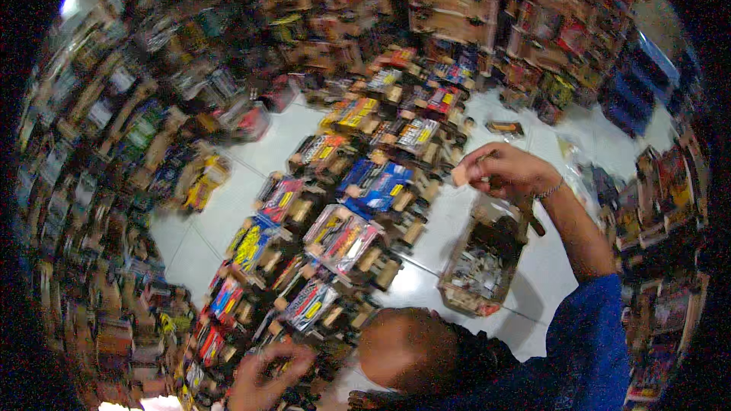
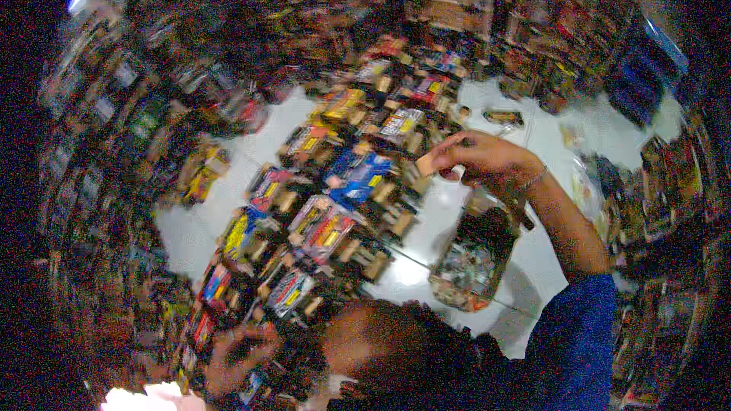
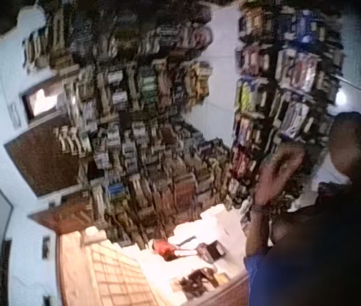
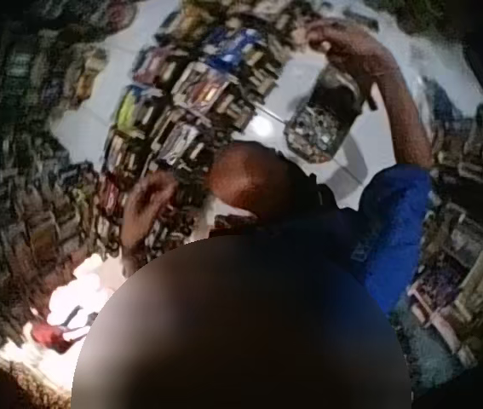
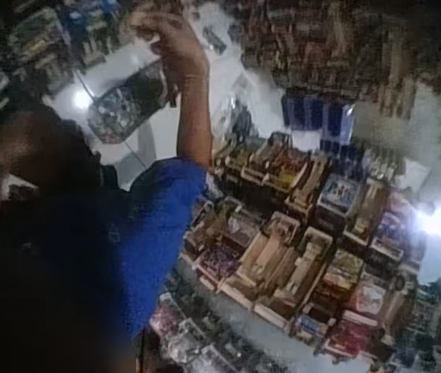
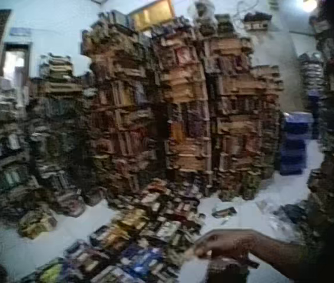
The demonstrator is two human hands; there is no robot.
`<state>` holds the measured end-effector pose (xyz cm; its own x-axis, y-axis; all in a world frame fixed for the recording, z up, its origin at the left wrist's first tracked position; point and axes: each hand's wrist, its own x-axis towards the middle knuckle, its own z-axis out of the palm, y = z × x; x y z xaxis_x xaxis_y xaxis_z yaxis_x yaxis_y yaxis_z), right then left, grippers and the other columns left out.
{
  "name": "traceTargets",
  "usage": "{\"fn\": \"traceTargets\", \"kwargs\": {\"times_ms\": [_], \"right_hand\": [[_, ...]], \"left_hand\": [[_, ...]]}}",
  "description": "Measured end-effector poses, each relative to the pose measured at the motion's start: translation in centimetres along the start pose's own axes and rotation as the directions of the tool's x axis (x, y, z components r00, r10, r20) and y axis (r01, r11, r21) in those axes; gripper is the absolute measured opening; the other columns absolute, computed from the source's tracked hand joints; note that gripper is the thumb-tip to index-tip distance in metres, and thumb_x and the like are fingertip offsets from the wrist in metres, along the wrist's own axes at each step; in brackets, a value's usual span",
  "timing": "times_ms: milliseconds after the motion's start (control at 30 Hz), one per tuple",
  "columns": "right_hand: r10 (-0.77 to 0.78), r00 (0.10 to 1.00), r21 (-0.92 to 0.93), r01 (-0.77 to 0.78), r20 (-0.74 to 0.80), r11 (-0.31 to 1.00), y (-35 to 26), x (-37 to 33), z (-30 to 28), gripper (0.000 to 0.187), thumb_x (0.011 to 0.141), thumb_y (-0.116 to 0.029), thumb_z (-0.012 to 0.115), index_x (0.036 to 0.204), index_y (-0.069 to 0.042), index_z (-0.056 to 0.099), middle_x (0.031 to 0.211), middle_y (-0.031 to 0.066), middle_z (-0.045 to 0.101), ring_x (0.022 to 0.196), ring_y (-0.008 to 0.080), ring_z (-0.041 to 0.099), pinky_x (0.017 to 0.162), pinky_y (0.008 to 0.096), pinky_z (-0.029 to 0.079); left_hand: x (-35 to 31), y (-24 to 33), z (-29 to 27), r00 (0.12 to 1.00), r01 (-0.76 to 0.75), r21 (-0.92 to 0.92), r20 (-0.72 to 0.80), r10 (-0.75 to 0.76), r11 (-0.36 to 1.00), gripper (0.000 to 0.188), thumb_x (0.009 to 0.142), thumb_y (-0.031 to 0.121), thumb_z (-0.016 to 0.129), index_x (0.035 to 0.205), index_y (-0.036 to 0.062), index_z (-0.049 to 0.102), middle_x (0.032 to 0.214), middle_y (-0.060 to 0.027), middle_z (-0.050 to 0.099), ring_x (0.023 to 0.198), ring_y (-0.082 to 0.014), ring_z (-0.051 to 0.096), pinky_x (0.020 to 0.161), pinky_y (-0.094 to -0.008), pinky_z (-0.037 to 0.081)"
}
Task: The person assembles wooden toy cars by hammering small metal pieces into the wooden bodies. They pick up each car, position the metal piece, and use a hammer to secure it before placing the car back in the row.
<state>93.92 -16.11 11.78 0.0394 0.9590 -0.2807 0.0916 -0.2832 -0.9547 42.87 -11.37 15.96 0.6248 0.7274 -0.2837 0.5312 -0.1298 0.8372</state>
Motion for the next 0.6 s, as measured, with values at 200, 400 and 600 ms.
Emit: {"fn": "traceTargets", "kwargs": {"times_ms": [200, 400, 600], "right_hand": [[-0.092, 0.900, 0.032, 0.087, 0.425, 0.996, -10.4, 2.9, 14.9, 0.034, 0.083, -0.021, 0.074, 0.108, 0.000, 0.069, 0.072, 0.0044, 0.062, 0.058, 0.0106, 0.057, 0.045, 0.0247, 0.041], [-0.069, 0.806, 0.026, 0.066, 0.587, 0.997, -14.7, 4.1, 26.1, 0.030, 0.085, -0.024, 0.075, 0.110, -0.008, 0.071, 0.082, 0.0020, 0.067, 0.067, 0.0116, 0.060, 0.056, 0.0259, 0.048], [-0.103, 0.865, -0.081, 0.163, 0.491, 0.983, -15.4, 2.8, 33.6, 0.037, 0.083, -0.029, 0.075, 0.112, -0.007, 0.067, 0.078, 0.0008, 0.061, 0.063, 0.0100, 0.055, 0.051, 0.0253, 0.044]], "left_hand": [[4.2, 5.6, -0.7, 0.875, -0.471, -0.122, -0.188, 0.445, 0.874, 0.038, 0.095, 0.013, 0.069, 0.131, 0.0050, 0.059, 0.122, -0.0068, 0.063, 0.114, -0.0169, 0.060, 0.098, -0.0311, 0.050], [0.4, 3.3, -4.7, 0.718, -0.656, -0.050, -0.351, 0.601, 0.753, 0.032, 0.093, 0.017, 0.071, 0.123, 0.0081, 0.068, 0.116, -0.0083, 0.062, 0.114, -0.0216, 0.056, 0.099, -0.0364, 0.046], [-4.8, -1.2, -6.6, 0.579, -0.734, -0.081, -0.593, 0.560, 0.674, 0.019, 0.090, 0.016, 0.074, 0.105, 0.0059, 0.069, 0.106, -0.0061, 0.066, 0.105, -0.0172, 0.061, 0.093, -0.0334, 0.049]]}}
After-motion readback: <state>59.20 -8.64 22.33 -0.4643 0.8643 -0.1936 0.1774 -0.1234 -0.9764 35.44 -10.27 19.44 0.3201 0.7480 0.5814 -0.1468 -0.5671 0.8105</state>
